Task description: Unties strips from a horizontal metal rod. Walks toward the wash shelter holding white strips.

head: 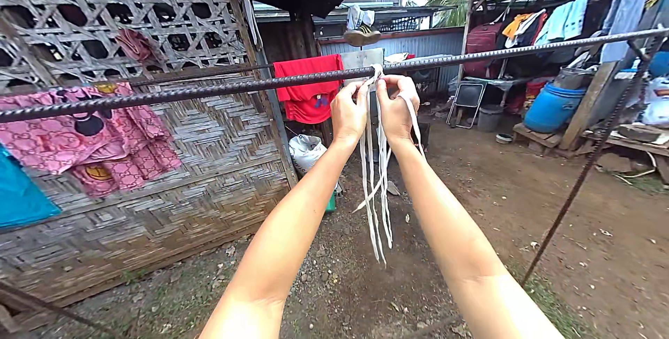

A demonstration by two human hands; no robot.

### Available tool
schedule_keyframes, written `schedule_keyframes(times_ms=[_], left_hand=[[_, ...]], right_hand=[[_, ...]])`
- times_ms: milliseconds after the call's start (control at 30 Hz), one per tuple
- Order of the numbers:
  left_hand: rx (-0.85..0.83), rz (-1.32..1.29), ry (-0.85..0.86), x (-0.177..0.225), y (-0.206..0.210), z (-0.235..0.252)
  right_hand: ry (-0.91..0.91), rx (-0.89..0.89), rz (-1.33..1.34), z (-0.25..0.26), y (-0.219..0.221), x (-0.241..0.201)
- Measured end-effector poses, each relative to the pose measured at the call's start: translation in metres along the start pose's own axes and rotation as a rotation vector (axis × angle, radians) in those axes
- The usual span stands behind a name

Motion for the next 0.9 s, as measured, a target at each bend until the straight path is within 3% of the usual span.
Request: schedule_keyframes(times_ms=[133,467,600,667,767,900], left_hand=[[0.050,-0.010,0.019,0.000,-0.003,-0.005],[0.060,-0.048,0.080,-0.003,-0.001,-0.006],[0.047,-0.059,0.037,-0.012,-0.003,0.002],[0.029,-0.075,0.023,-0.018,-0.004,0.005],[-0.006,-0.096,0.016,-0.023,-0.002,0.003],[-0.033,-0.088,0.027,-0.024,-0.006,0.003]], right_hand=[[-0.014,0.134,-0.007,-0.005,0.004,0.001],[-0.166,0.238,-0.215,-0.005,0.010,-0.005],[-0.198,0.264,-0.096,-0.003,0.013,0.003],[-0.099,0.262,0.095,-0.008,0.014,0.024],[0.277,0.253,0.404,-0.037,0.015,0.075],[0.444,0.228,0.512,-0.071,0.000,0.100]])
Point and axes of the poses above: each hand's wrist, its own z-axis towards the middle knuckle, its own y-axis out of the palm, x = y × z, the point moved 7 cm from there along z, towards the middle knuckle, and after that the axes turned 7 degrees about z, right-handed, at the moved point
